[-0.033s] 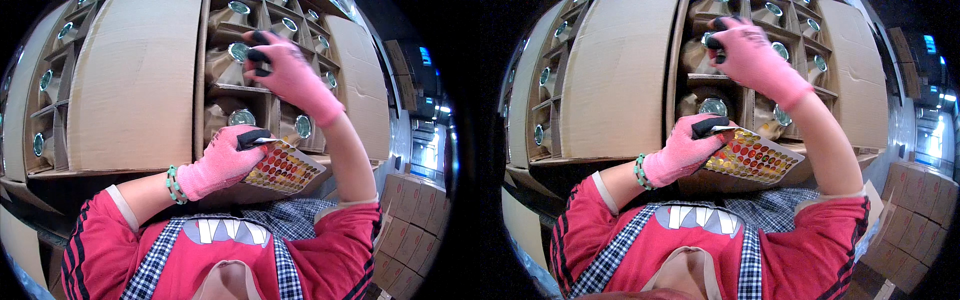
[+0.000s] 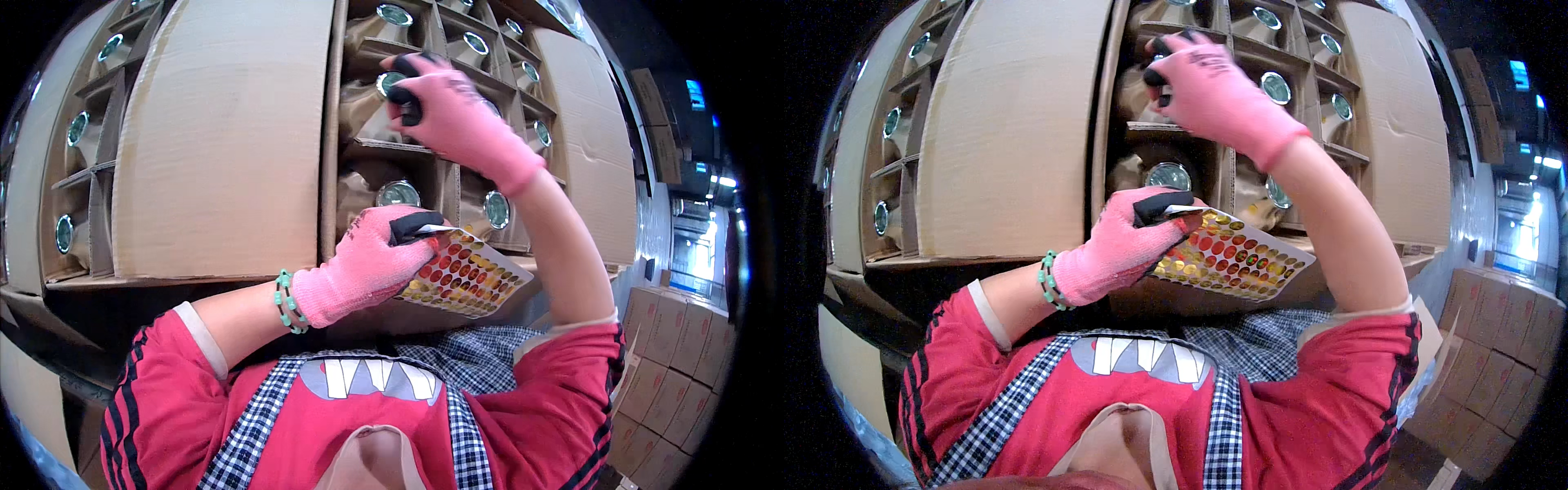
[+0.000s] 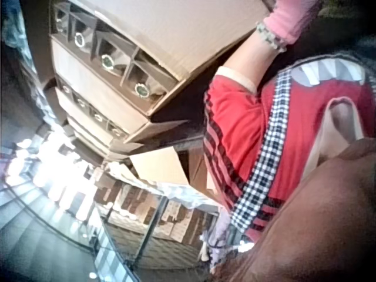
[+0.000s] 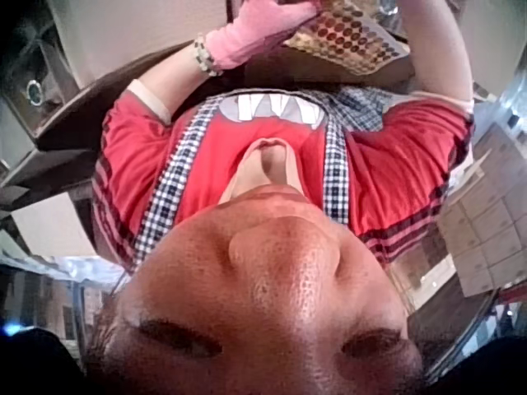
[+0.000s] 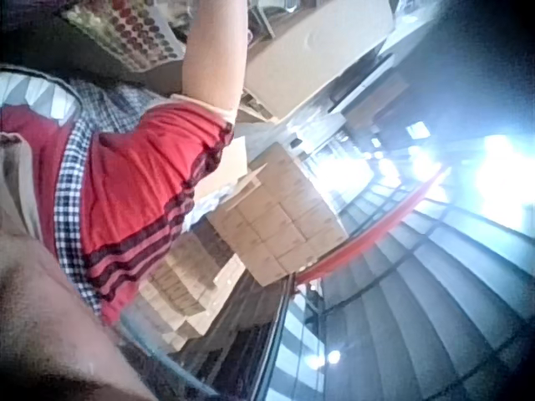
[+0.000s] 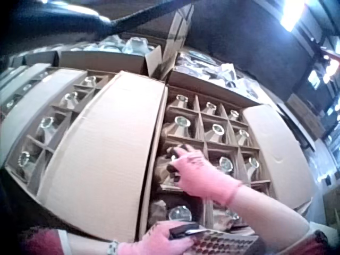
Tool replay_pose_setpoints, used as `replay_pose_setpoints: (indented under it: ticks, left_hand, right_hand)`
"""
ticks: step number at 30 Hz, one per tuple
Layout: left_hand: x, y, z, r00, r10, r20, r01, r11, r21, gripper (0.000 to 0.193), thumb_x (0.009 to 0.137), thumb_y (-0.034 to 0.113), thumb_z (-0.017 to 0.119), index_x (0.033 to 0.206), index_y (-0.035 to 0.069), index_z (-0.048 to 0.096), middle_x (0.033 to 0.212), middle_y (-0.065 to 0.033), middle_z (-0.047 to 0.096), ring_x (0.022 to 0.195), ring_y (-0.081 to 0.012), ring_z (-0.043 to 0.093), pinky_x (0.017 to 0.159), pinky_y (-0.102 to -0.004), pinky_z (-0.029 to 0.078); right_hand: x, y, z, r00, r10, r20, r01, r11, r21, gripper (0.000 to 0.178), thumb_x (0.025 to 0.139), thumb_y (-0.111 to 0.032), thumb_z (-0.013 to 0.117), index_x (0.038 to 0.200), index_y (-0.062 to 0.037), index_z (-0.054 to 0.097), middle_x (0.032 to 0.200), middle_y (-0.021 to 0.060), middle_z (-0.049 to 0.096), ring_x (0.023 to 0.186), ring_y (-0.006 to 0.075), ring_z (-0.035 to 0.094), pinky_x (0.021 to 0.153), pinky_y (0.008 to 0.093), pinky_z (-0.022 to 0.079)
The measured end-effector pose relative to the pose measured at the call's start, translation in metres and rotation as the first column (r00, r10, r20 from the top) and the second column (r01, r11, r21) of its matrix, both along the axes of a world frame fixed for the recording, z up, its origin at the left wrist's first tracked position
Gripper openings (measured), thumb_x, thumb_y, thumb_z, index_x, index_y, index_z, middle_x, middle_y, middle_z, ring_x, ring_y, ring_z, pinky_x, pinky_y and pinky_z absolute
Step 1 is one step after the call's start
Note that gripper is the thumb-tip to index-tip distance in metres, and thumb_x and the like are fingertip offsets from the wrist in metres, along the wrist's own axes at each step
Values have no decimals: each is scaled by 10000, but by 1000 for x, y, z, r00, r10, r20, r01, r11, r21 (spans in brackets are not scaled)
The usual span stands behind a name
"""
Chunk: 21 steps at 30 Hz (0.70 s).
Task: The person applies round stickers to the tops of glass jars arranged in cardboard boxes. They peel stickers from a sheet and place them on each jar one by one, working across multiple boxes in a warehouse setting.
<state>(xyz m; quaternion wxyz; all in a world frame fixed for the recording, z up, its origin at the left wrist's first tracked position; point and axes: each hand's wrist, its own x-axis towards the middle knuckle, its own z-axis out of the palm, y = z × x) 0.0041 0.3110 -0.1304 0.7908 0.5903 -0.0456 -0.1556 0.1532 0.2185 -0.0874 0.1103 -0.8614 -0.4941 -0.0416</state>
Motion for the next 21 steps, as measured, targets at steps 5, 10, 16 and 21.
replay_pose_setpoints:
  ticks: [5, 10, 16, 21]
  left_hand:
    - [0, 0, 0, 999, 23, 45, -23, 1000, -2, 179, 745, 71, 535, 897, -2, 593, 728, -4, 575, 682, -56, 485, 622, -206, 417]
    - [-1, 0, 0, 995, 81, 63, -81, 997, -1, 169, 734, 143, 566, 839, 15, 597, 716, -106, 585, 654, -149, 548, 610, -271, 425]
    - [-2, -2, -2, 1000, 25, -6, -25, 992, -127, 180, 744, 57, 544, 909, -1, 587, 762, -9, 576, 706, -56, 490, 637, -203, 414]
    - [1, 9, 15, 982, 96, -165, -126, 975, -183, 190, 748, 94, 608, 916, 9, 581, 803, 1, 569, 730, -51, 492, 662, -189, 419]
  right_hand:
    - [15, 38, -35, 993, 6, 114, 39, 922, -385, 160, 644, -81, 584, 802, -56, 577, 1139, 134, 448, 1081, 336, 385, 898, 383, 332]
    - [22, 42, -36, 964, 37, 262, 68, 922, -382, 266, 641, -70, 575, 906, -55, 553, 1146, 159, 430, 1092, 355, 372, 903, 406, 321]
    - [6, 9, 25, 965, -204, 165, 196, 978, 65, 264, 666, -93, 622, 912, -30, 552, 964, 111, 550, 910, 278, 525, 803, 352, 404]
    - [-66, -33, 74, 969, -237, -67, 245, 960, 137, 290, 626, -179, 663, 832, -27, 526, 806, 126, 521, 791, 304, 505, 696, 348, 406]
